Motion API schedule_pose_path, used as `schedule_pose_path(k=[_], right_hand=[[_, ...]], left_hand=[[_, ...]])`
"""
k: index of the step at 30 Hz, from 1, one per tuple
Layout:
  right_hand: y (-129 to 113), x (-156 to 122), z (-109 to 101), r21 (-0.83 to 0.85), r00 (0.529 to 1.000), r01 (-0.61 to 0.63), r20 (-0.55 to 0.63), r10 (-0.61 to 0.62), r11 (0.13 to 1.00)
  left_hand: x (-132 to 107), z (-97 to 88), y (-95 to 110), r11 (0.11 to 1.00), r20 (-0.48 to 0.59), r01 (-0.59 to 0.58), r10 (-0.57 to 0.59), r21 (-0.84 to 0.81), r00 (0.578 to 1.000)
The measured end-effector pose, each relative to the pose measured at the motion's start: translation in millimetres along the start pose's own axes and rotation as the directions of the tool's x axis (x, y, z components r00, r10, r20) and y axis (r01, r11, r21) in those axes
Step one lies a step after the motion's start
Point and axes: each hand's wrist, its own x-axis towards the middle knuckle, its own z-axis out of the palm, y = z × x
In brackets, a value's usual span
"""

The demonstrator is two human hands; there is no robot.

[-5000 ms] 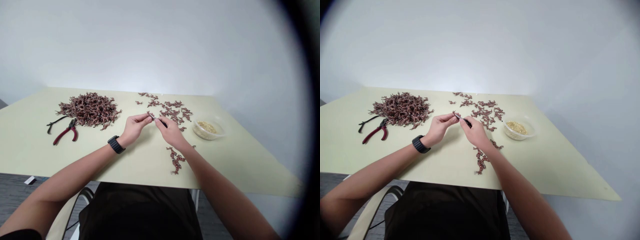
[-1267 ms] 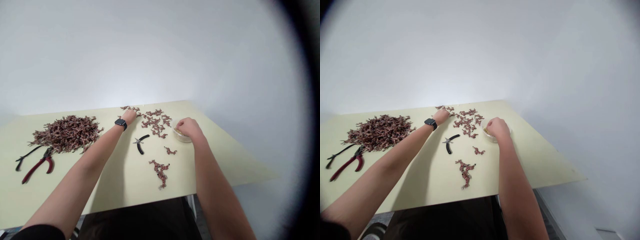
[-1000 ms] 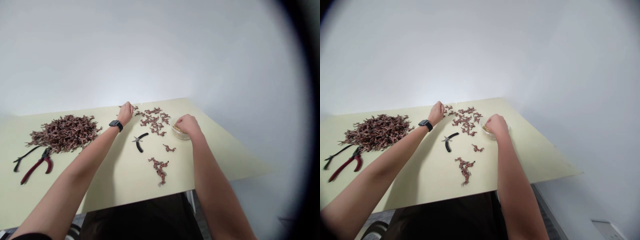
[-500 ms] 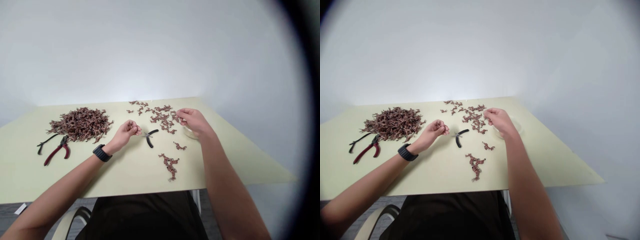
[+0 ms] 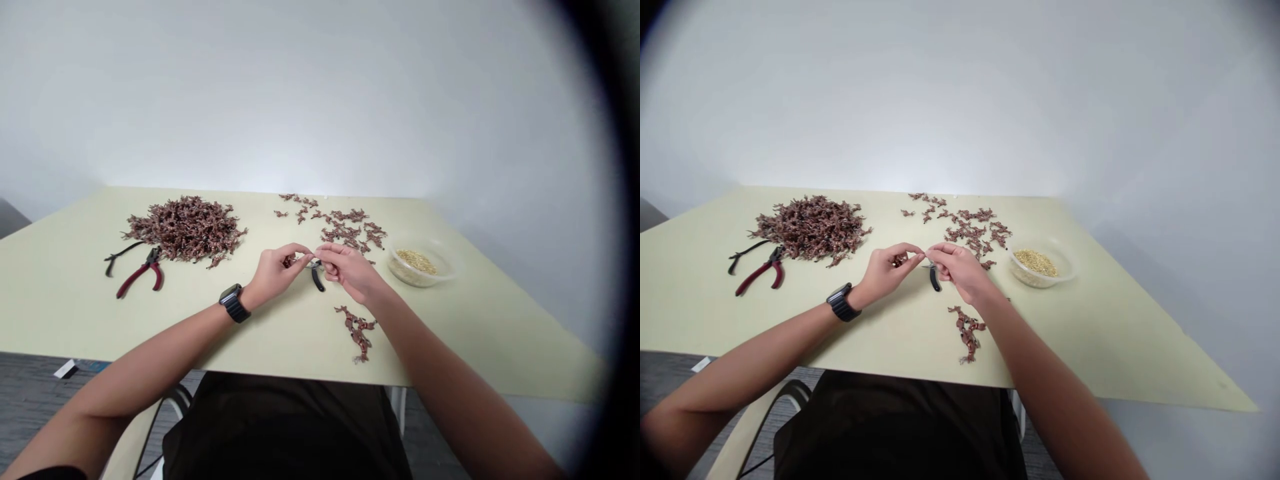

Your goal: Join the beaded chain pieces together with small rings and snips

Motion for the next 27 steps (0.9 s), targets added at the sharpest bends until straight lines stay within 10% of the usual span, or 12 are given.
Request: schedule_pose_path(k=[10, 15, 27], right_hand=[[3.4, 2.7, 0.9, -0.152, 0.994, 0.019, -0.105, -0.035, 0.988], [0.6, -2.1, 5.9, -0.482, 0.899, 0.253, -0.203, -0.388, 0.839], [9.0, -9.5, 20.0, -0.672, 0.83, 0.391, -0.038, -0.557, 0.629]], left_hand=[[-0.2, 1.6, 2.4, 0.97, 0.06, 0.124, -0.114, -0.209, 0.992], [4.9, 3.3, 0.3, 0.662, 0.315, 0.384, -0.228, -0.644, 0.921], [-2.7, 7.5, 4.4, 0.795, 0.336, 0.352, -0.199, -0.493, 0.92]])
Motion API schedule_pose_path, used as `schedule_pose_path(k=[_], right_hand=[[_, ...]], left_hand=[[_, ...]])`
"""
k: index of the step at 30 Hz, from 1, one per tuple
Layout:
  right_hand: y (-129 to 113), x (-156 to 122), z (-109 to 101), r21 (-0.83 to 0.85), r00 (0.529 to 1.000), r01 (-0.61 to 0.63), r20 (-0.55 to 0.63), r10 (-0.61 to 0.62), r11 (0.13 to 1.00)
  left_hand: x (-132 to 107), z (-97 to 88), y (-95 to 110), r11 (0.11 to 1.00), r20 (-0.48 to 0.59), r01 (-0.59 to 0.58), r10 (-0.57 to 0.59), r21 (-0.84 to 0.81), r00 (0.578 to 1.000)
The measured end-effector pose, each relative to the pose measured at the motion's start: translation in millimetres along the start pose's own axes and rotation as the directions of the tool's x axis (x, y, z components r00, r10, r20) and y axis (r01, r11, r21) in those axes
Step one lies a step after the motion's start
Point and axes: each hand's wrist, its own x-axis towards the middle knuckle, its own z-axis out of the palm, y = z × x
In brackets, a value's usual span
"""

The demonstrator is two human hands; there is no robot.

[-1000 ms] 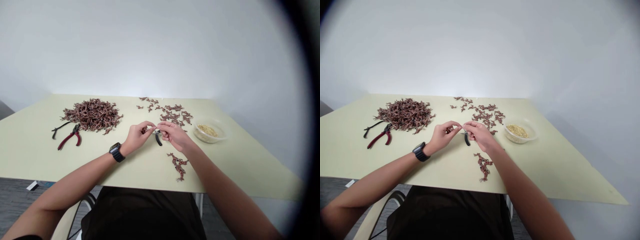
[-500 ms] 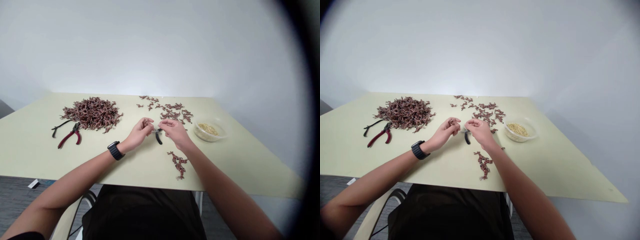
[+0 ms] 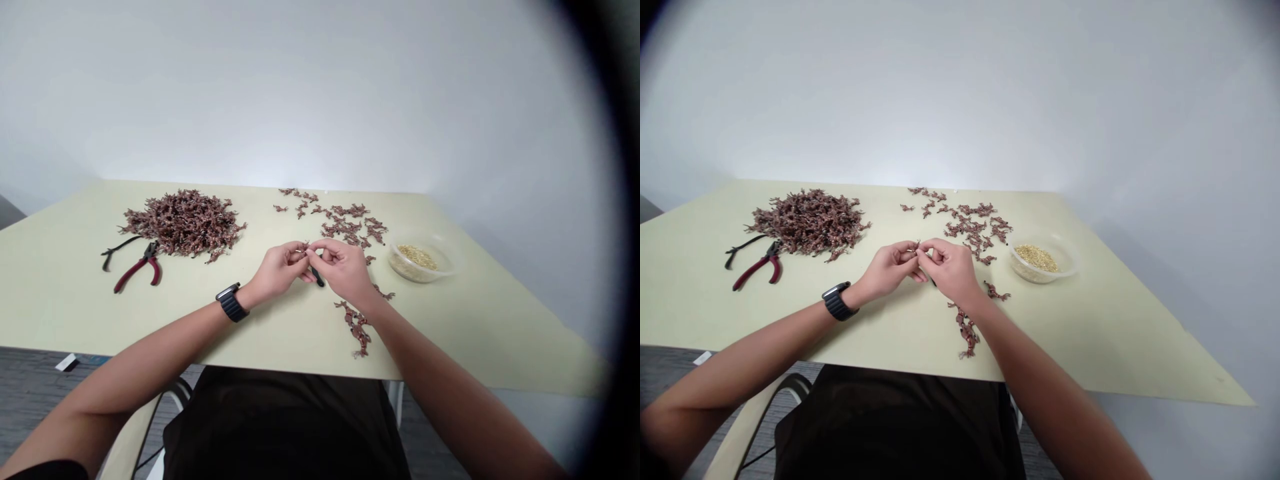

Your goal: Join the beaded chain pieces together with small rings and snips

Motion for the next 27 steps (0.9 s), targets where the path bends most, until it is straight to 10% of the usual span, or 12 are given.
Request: schedule_pose_path(k=[27], right_hand=[[-6.0, -4.6, 1.8, -0.174, 0.994, 0.106, 0.047, -0.099, 0.979]], left_hand=[[-3.7, -1.0, -4.1, 0.981, -0.015, -0.049, 0.052, 0.186, 0.999]])
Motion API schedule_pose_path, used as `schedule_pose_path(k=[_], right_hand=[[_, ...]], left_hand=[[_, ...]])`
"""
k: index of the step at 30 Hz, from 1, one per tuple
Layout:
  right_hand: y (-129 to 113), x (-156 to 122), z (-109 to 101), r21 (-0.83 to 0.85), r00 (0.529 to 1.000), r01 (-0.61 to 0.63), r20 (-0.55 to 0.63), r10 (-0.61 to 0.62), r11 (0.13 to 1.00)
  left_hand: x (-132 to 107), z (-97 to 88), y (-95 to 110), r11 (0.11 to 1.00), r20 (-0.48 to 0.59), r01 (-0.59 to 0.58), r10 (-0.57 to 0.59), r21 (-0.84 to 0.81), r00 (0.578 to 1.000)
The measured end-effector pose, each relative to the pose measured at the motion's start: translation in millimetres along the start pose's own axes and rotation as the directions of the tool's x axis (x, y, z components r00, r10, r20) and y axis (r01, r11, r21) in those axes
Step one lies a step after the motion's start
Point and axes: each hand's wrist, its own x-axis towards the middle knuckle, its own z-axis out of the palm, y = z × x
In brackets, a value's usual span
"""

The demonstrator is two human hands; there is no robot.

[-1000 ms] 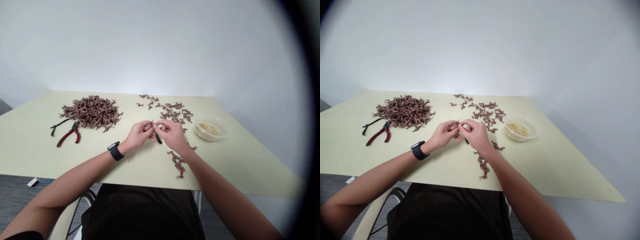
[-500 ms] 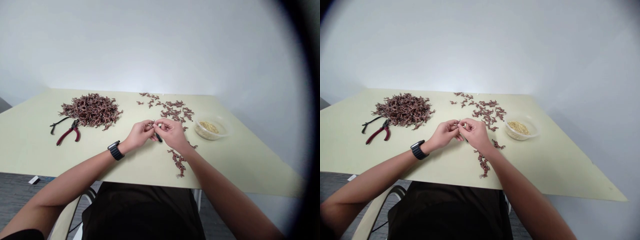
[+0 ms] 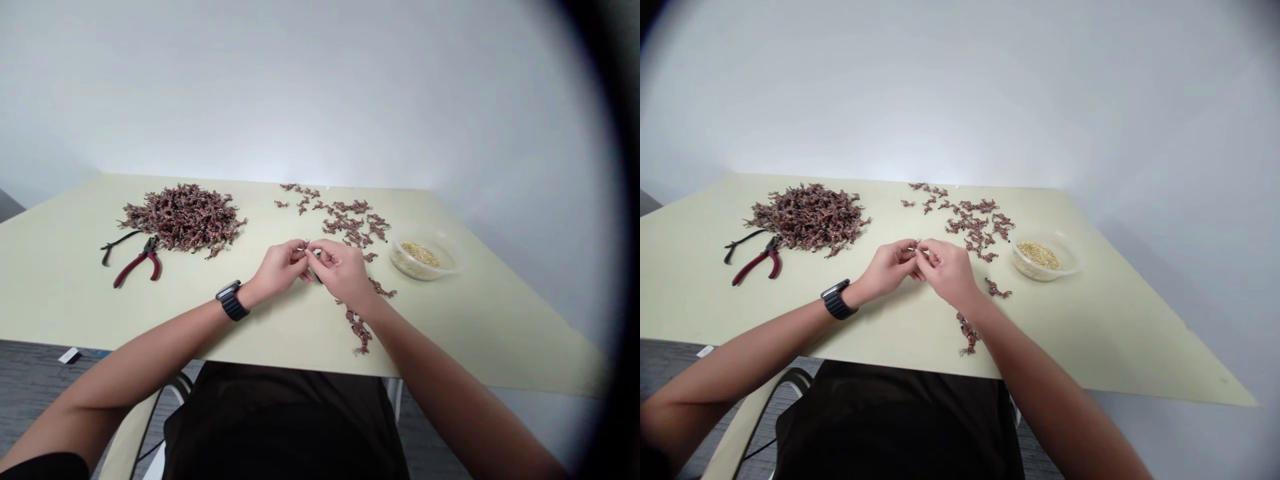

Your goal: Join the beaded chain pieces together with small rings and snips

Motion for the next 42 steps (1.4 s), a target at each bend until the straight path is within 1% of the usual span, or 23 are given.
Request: schedule_pose_path(k=[3, 5, 8, 10, 12, 13, 15, 17, 19, 21, 23, 24, 25, 26, 28, 31, 33, 34, 35, 37, 39, 40, 42], right_hand=[[4.0, 0.7, 0.4, 0.058, 0.996, -0.088, 0.031, 0.086, 0.994], [6.4, 1.4, 0.4, 0.1, 0.988, -0.151, 0.049, 0.147, 0.984], [6.2, 1.7, 2.1, 0.098, 0.985, -0.169, 0.065, 0.163, 0.981], [4.2, 1.6, 4.8, 0.094, 0.982, -0.182, 0.057, 0.177, 0.979], [2.7, 1.9, 7.6, 0.15, 0.967, -0.252, 0.065, 0.245, 0.956], [2.6, 2.4, 8.5, 0.205, 0.953, -0.302, 0.084, 0.29, 0.931], [3.9, 4.1, 8.4, 0.321, 0.916, -0.4, 0.161, 0.367, 0.858], [6.7, 6.3, 5.9, 0.364, 0.892, -0.45, 0.228, 0.391, 0.815], [10.2, 8.2, 2.3, 0.311, 0.897, -0.439, 0.216, 0.387, 0.843], [13.6, 9.3, -0.4, 0.215, 0.928, -0.37, 0.127, 0.35, 0.904], [16.6, 9.6, -1.1, 0.137, 0.962, -0.272, 0.027, 0.271, 0.952], [17.8, 9.6, -0.8, 0.113, 0.975, -0.22, 0.001, 0.221, 0.969], [19.0, 9.6, -0.4, 0.102, 0.984, -0.176, -0.001, 0.177, 0.979], [20.0, 9.7, -0.1, 0.107, 0.989, -0.146, 0.017, 0.145, 0.983], [21.7, 10.5, -0.8, 0.158, 0.988, -0.141, 0.084, 0.129, 0.977], [23.5, 13.2, -6.8, 0.271, 0.97, -0.208, 0.179, 0.163, 0.94], [24.7, 14.8, -12.2, 0.31, 0.958, -0.25, 0.218, 0.187, 0.917], [25.5, 15.3, -14.2, 0.315, 0.952, -0.267, 0.232, 0.198, 0.911], [26.2, 15.4, -15.2, 0.31, 0.948, -0.279, 0.239, 0.21, 0.909], [27.4, 14.7, -14.1, 0.279, 0.946, -0.291, 0.225, 0.232, 0.915], [26.9, 13.7, -9.9, 0.235, 0.951, -0.291, 0.181, 0.252, 0.927], [25.6, 13.5, -8.1, 0.211, 0.953, -0.289, 0.16, 0.258, 0.934], [21.9, 14.8, -9.2, 0.161, 0.958, -0.269, 0.143, 0.247, 0.95]], left_hand=[[-2.6, -2.2, -1.2, 0.972, -0.022, -0.06, 0.067, 0.229, 0.998], [-3.9, -3.4, -0.6, 0.907, -0.021, -0.098, 0.117, 0.41, 0.993], [-4.6, -3.7, -0.3, 0.786, -0.018, -0.104, 0.145, 0.61, 0.989], [-4.8, -3.2, -2.1, 0.709, -0.02, -0.09, 0.145, 0.7, 0.989], [-5.1, -2.7, -5.1, 0.642, -0.018, -0.089, 0.158, 0.761, 0.987], [-5.1, -2.7, -6.6, 0.616, -0.015, -0.094, 0.169, 0.782, 0.985], [-4.8, -2.9, -8.1, 0.589, -0.005, -0.108, 0.187, 0.801, 0.982], [-4.0, -3.6, -6.7, 0.601, 0.011, -0.12, 0.182, 0.79, 0.983], [-3.0, -4.6, -2.6, 0.65, 0.03, -0.131, 0.163, 0.749, 0.986], [-2.6, -5.6, 2.2, 0.723, 0.058, -0.144, 0.143, 0.676, 0.988], [-2.8, -6.7, 6.0, 0.789, 0.1, -0.166, 0.133, 0.592, 0.986], [-3.0, -7.3, 7.1, 0.811, 0.123, -0.177, 0.13, 0.557, 0.984], [-3.1, -7.8, 7.7, 0.829, 0.145, -0.185, 0.127, 0.528, 0.981], [-3.0, -8.3, 8.0, 0.846, 0.164, -0.187, 0.12, 0.5, 0.979], [-1.9, -9.2, 8.0, 0.893, 0.175, -0.166, 0.1, 0.419, 0.98], [1.2, -10.1, 8.1, 0.976, 0.192, -0.122, 0.087, 0.181, 0.978], [2.9, -10.4, 8.2, 0.998, 0.213, -0.064, 0.057, 0.026, 0.975], [3.4, -10.4, 8.3, 1.0, 0.215, -0.024, 0.028, -0.018, 0.976], [3.5, -10.3, 8.5, 1.0, 0.199, 0.011, -0.005, -0.029, 0.98], [2.7, -9.8, 9.0, 0.998, 0.106, 0.037, -0.042, 0.048, 0.993], [1.1, -9.0, 10.2, 0.975, -0.008, -0.006, 0.008, 0.224, 1.0], [0.2, -8.7, 11.0, 0.946, -0.041, -0.032, 0.048, 0.324, 0.998], [-1.2, -8.3, 12.4, 0.871, -0.051, -0.074, 0.112, 0.485, 0.992]])
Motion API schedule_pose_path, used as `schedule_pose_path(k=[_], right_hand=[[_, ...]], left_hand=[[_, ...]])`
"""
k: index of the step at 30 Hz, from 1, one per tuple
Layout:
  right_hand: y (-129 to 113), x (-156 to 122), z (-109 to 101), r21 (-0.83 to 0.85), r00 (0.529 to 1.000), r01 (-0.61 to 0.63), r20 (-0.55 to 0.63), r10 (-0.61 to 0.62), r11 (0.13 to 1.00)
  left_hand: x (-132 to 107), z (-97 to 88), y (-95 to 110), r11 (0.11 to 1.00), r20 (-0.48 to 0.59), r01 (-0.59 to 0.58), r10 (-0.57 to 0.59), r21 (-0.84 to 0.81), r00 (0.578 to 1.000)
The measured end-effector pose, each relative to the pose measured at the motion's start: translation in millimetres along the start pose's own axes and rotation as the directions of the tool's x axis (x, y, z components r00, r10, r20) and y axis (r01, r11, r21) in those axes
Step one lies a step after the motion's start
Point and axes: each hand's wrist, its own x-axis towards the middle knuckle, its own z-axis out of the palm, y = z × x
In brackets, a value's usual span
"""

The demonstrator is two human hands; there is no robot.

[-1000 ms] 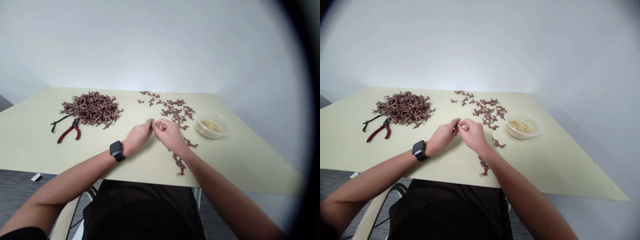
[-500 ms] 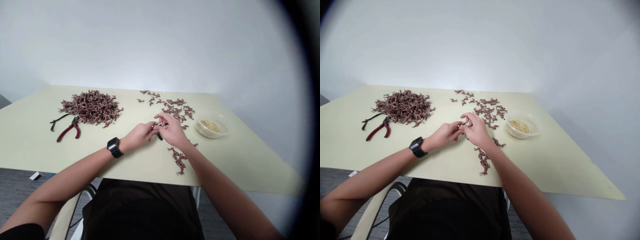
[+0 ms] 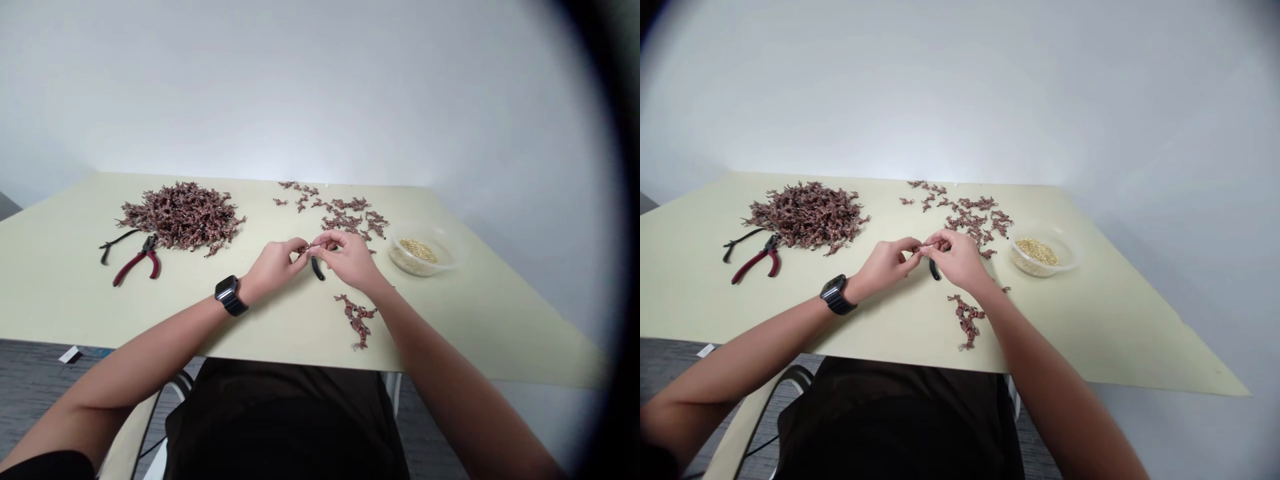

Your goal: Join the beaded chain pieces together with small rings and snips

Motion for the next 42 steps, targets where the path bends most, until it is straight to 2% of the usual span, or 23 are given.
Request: schedule_pose_path(k=[2, 4, 5, 6, 7, 8, 9, 10, 12, 13, 15, 17, 22, 25, 29, 33, 36, 37, 38, 39, 40, 42], right_hand=[[-4.0, 1.5, -12.4, -0.071, 0.999, 0.038, -0.023, -0.04, 0.997], [-2.0, 4.4, -40.1, -0.169, 0.987, 0.056, -0.14, -0.08, 0.984], [2.8, 6.1, -58.6, -0.228, 0.959, 0.024, -0.271, -0.087, 0.973], [10.5, 8.0, -78.7, -0.297, 0.908, -0.044, -0.411, -0.086, 0.954], [20.6, 9.7, -99.1, -0.363, 0.847, -0.146, -0.527, -0.073, 0.92], [32.5, 11.4, -118.0, -0.423, 0.809, -0.263, -0.587, -0.04, 0.867], [45.3, 12.8, -134.4, -0.477, 0.805, -0.369, -0.593, 0.018, 0.798], [57.8, 14.0, -147.3, -0.527, 0.825, -0.455, -0.553, 0.117, 0.718], [78.8, 16.0, -162.1, -0.6, 0.84, -0.542, -0.405, 0.361, 0.589], [86.1, 16.9, -164.8, -0.607, 0.832, -0.553, -0.374, 0.409, 0.57], [94.0, 18.4, -164.8, -0.611, 0.823, -0.56, -0.333, 0.46, 0.559], [95.2, 19.3, -162.6, -0.606, 0.825, -0.559, -0.338, 0.454, 0.565], [90.4, 18.3, -164.3, -0.514, 0.813, -0.574, -0.448, 0.371, 0.638], [90.3, 17.2, -166.8, -0.458, 0.81, -0.58, -0.416, 0.414, 0.674], [93.6, 16.1, -169.0, -0.449, 0.801, -0.595, -0.399, 0.446, 0.667], [91.7, 16.0, -170.4, -0.436, 0.8, -0.575, -0.477, 0.364, 0.692], [75.7, 17.0, -158.5, -0.349, 0.827, -0.456, -0.507, 0.244, 0.819], [67.0, 17.2, -149.8, -0.237, 0.845, -0.355, -0.495, 0.202, 0.904], [57.0, 16.9, -138.5, -0.077, 0.88, -0.249, -0.435, 0.192, 0.965], [46.2, 16.1, -125.1, 0.09, 0.925, -0.169, -0.329, 0.189, 0.981], [35.4, 14.8, -110.3, 0.232, 0.962, -0.138, -0.2, 0.186, 0.963], [16.0, 10.8, -79.7, 0.383, 0.98, -0.197, 0.042, 0.196, 0.902]], left_hand=[[-0.4, -0.2, 0.3, 0.994, 0.007, -0.033, 0.033, 0.102, 0.999], [0.2, 0.4, -1.1, 0.99, 0.016, -0.041, 0.039, 0.136, 0.999], [0.7, 1.1, -2.3, 0.99, 0.017, -0.037, 0.035, 0.138, 0.999], [1.3, 2.0, -3.6, 0.991, 0.017, -0.03, 0.028, 0.134, 0.999], [1.9, 3.0, -5.0, 0.991, 0.016, -0.022, 0.02, 0.13, 1.0], [2.4, 4.1, -6.2, 0.992, 0.016, -0.016, 0.014, 0.127, 1.0], [2.8, 5.0, -7.2, 0.992, 0.014, -0.013, 0.011, 0.128, 1.0], [3.0, 5.9, -7.9, 0.992, 0.013, -0.013, 0.012, 0.129, 1.0], [2.9, 6.9, -8.4, 0.992, 0.014, -0.018, 0.016, 0.125, 1.0], [2.8, 7.0, -8.5, 0.992, 0.014, -0.02, 0.019, 0.121, 1.0], [2.5, 6.7, -8.5, 0.994, 0.007, -0.02, 0.02, 0.109, 1.0], [2.6, 6.2, -8.8, 0.995, -0.003, -0.018, 0.018, 0.099, 1.0], [3.5, 6.4, -10.1, 0.997, 0.004, 0.002, -0.003, 0.083, 1.0], [3.5, 6.5, -10.3, 0.998, 0.0, 0.004, -0.004, 0.068, 1.0], [3.2, 5.8, -10.3, 0.998, -0.003, 0.002, -0.002, 0.056, 1.0], [3.9, 7.1, -10.3, 1.0, -0.015, 0.025, -0.026, -0.018, 1.0], [5.1, 9.9, -9.2, 0.958, 0.043, 0.106, -0.099, -0.268, 0.994], [5.3, 11.0, -8.6, 0.918, 0.085, 0.143, -0.12, -0.371, 0.989], [5.5, 12.0, -8.0, 0.871, 0.125, 0.174, -0.131, -0.46, 0.983], [5.4, 12.9, -7.3, 0.828, 0.15, 0.193, -0.134, -0.526, 0.98], [5.2, 13.6, -6.6, 0.799, 0.154, 0.196, -0.131, -0.568, 0.979], [4.2, 14.3, -4.8, 0.788, 0.122, 0.167, -0.117, -0.592, 0.986]])
